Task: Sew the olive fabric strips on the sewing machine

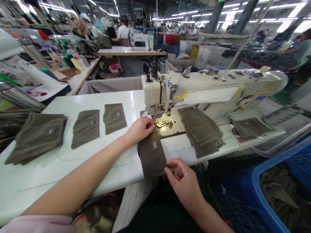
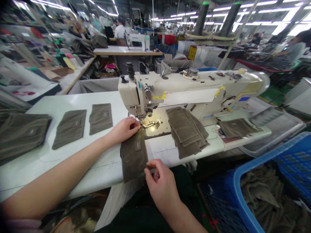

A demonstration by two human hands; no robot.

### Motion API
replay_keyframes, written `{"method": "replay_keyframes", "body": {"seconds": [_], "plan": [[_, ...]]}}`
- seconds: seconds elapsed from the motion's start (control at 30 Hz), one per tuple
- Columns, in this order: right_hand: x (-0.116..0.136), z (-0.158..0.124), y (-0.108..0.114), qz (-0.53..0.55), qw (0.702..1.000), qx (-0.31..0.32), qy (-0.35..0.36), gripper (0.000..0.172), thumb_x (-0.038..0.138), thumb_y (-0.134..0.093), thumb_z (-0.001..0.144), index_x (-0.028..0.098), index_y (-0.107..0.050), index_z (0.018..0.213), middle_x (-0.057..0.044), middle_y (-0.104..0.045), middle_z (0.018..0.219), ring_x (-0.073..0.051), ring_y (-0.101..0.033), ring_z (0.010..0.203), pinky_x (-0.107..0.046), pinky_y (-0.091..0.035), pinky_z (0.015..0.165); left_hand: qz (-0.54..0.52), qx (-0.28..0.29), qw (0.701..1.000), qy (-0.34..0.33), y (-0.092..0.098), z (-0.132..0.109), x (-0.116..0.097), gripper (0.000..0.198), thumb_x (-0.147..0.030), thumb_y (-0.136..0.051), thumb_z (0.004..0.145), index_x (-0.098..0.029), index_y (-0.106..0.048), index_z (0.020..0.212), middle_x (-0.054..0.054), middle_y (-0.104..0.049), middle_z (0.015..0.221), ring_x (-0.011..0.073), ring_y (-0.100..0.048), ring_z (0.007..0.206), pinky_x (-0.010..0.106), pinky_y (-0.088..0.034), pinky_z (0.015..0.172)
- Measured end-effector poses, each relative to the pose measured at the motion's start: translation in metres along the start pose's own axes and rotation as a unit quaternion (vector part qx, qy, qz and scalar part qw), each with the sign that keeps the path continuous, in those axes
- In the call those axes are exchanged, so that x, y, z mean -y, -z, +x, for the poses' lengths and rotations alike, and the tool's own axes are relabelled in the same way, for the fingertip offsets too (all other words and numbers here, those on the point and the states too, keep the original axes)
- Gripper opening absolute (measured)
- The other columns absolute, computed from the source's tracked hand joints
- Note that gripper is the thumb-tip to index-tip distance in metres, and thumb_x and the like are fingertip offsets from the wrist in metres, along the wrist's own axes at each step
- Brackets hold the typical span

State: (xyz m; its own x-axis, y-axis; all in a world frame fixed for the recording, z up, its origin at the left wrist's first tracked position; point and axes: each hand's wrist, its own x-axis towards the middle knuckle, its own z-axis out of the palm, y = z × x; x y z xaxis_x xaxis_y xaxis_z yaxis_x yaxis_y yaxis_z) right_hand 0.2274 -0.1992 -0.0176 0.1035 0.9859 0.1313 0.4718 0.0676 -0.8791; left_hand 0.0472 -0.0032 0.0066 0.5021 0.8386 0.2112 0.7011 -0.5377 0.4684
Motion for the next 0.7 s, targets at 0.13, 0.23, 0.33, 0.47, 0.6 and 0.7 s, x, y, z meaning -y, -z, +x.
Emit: {"method": "replay_keyframes", "body": {"seconds": [0.13,0.23,0.33,0.47,0.6,0.7], "plan": [[-0.006,0.002,0.001,-0.026,0.989,0.026,0.142,0.015,0.019,-0.056,0.091,0.021,-0.067,0.101,-0.004,-0.069,0.085,-0.015,-0.062,0.067,-0.027,-0.054,0.064,0.012,0.004,1.0,0.024,0.002,0.005,0.0,0.013,-0.022,-0.055,0.082,-0.018,-0.064,0.073,0.004,-0.063,0.076,0.0188,-0.058,0.072,0.03,-0.046,0.069],[-0.01,0.008,0.004,-0.059,0.97,0.034,0.234,0.025,0.009,-0.048,0.093,0.019,-0.065,0.109,-0.007,-0.07,0.094,-0.019,-0.067,0.084,-0.031,-0.058,0.076,0.021,0.012,0.998,0.056,0.003,0.012,0.002,0.011,-0.022,-0.057,0.079,-0.018,-0.064,0.071,0.003,-0.065,0.074,0.0184,-0.059,0.07,0.029,-0.044,0.065],[-0.014,0.015,0.007,-0.135,0.944,0.029,0.299,0.03,0.005,-0.043,0.095,0.016,-0.065,0.112,-0.011,-0.07,0.098,-0.021,-0.068,0.088,-0.033,-0.058,0.077,0.021,0.019,0.996,0.087,0.005,0.018,0.004,0.013,-0.023,-0.058,0.078,-0.019,-0.063,0.067,0.003,-0.066,0.071,0.0178,-0.06,0.066,0.028,-0.043,0.062],[-0.015,0.02,0.011,-0.204,0.92,0.034,0.333,0.024,0.009,-0.046,0.098,0.015,-0.067,0.109,-0.011,-0.07,0.094,-0.021,-0.067,0.085,-0.032,-0.057,0.074,0.009,0.028,0.993,0.113,0.006,0.021,0.004,0.014,-0.024,-0.058,0.078,-0.019,-0.064,0.065,0.003,-0.067,0.068,0.018,-0.061,0.065,0.028,-0.043,0.063],[-0.011,0.021,0.012,-0.202,0.922,0.045,0.328,0.022,0.009,-0.047,0.099,0.015,-0.067,0.097,-0.009,-0.069,0.089,-0.02,-0.067,0.082,-0.03,-0.054,0.073,0.005,0.029,0.992,0.125,0.006,0.021,0.004,0.017,-0.027,-0.057,0.077,-0.019,-0.064,0.064,0.002,-0.065,0.064,0.0178,-0.06,0.063,0.028,-0.041,0.062],[-0.008,0.021,0.011,-0.202,0.922,0.047,0.327,0.022,0.009,-0.046,0.098,0.014,-0.067,0.097,-0.01,-0.069,0.089,-0.02,-0.067,0.083,-0.03,-0.053,0.073,0.014,0.027,0.991,0.13,0.006,0.022,0.004,0.02,-0.03,-0.057,0.078,-0.019,-0.062,0.062,0.002,-0.065,0.064,0.0177,-0.058,0.061,0.028,-0.039,0.06]]}}
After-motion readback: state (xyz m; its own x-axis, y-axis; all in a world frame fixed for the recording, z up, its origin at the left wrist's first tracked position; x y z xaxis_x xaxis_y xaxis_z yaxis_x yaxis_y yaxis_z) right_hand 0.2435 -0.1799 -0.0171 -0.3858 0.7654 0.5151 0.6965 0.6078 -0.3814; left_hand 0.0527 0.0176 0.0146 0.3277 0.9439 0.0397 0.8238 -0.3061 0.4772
